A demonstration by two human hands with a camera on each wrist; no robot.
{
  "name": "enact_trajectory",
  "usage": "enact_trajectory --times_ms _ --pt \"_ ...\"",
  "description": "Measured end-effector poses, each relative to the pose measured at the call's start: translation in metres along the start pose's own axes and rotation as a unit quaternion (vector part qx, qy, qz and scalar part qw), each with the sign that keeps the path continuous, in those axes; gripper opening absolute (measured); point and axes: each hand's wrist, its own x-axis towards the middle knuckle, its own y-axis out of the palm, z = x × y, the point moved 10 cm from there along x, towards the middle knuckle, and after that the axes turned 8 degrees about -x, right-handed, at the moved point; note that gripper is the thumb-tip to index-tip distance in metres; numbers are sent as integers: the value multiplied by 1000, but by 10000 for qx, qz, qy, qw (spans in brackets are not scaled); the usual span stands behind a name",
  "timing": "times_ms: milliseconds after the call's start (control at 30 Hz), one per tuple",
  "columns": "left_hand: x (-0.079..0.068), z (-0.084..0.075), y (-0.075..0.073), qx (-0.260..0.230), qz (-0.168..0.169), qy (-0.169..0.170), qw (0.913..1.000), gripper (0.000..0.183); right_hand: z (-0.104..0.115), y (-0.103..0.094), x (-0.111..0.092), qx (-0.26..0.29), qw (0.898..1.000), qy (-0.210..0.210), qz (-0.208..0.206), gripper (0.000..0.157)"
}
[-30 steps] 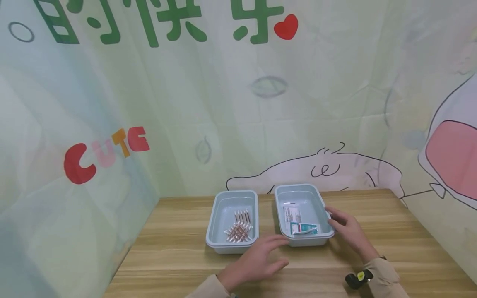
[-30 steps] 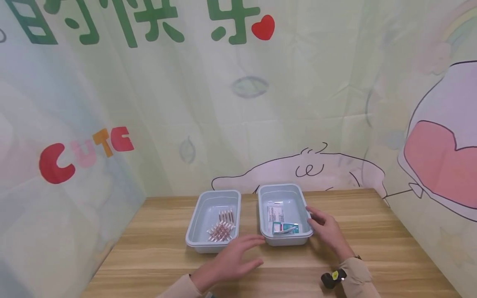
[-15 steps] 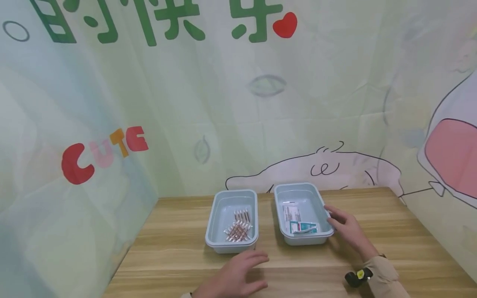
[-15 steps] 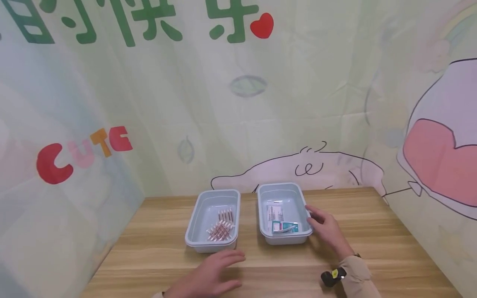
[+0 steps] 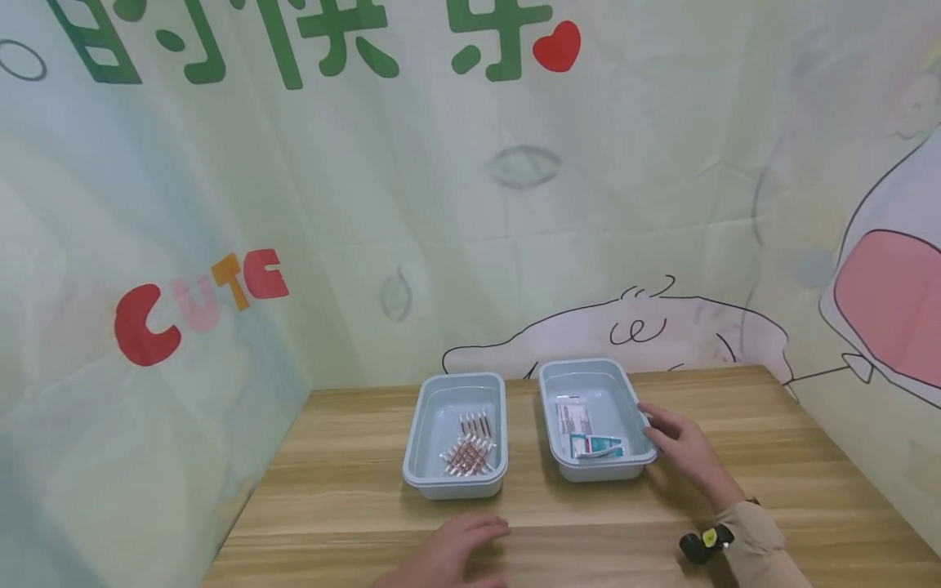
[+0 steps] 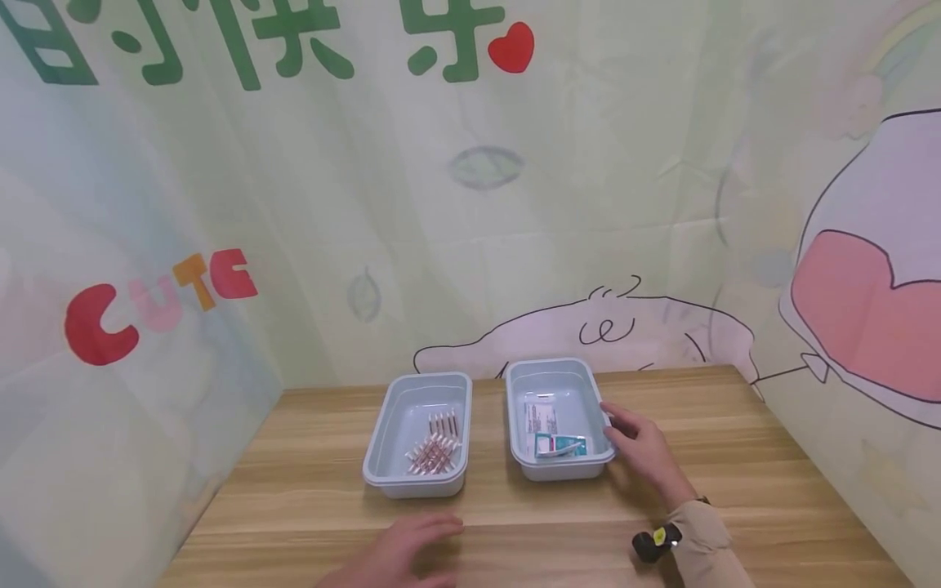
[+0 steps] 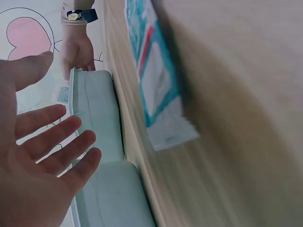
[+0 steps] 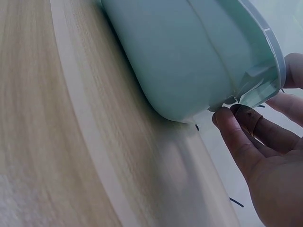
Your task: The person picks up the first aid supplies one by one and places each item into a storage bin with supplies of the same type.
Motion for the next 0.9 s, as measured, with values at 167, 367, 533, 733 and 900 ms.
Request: enact_trajectory --times_ms 167,367,533,733,900 --pt "-8 -1 -1 -30 73 180 9998 49 0 1 1 13 10000 -47 -13 49" --pt "-17 -3 -3 198 28 663 9976 54 -1 1 1 -5 10000 -15 10 50" --pt "-23 -1 -8 210 -94 752 9969 56 -2 1 2 0 10000 41 31 50" --pt "-29 2 -8 301 -130 665 9972 56 0 2 1 -6 10000 60 54 50" --pt "-31 8 -5 -106 -16 341 9994 56 -1 2 0 -46 9999 105 104 51"
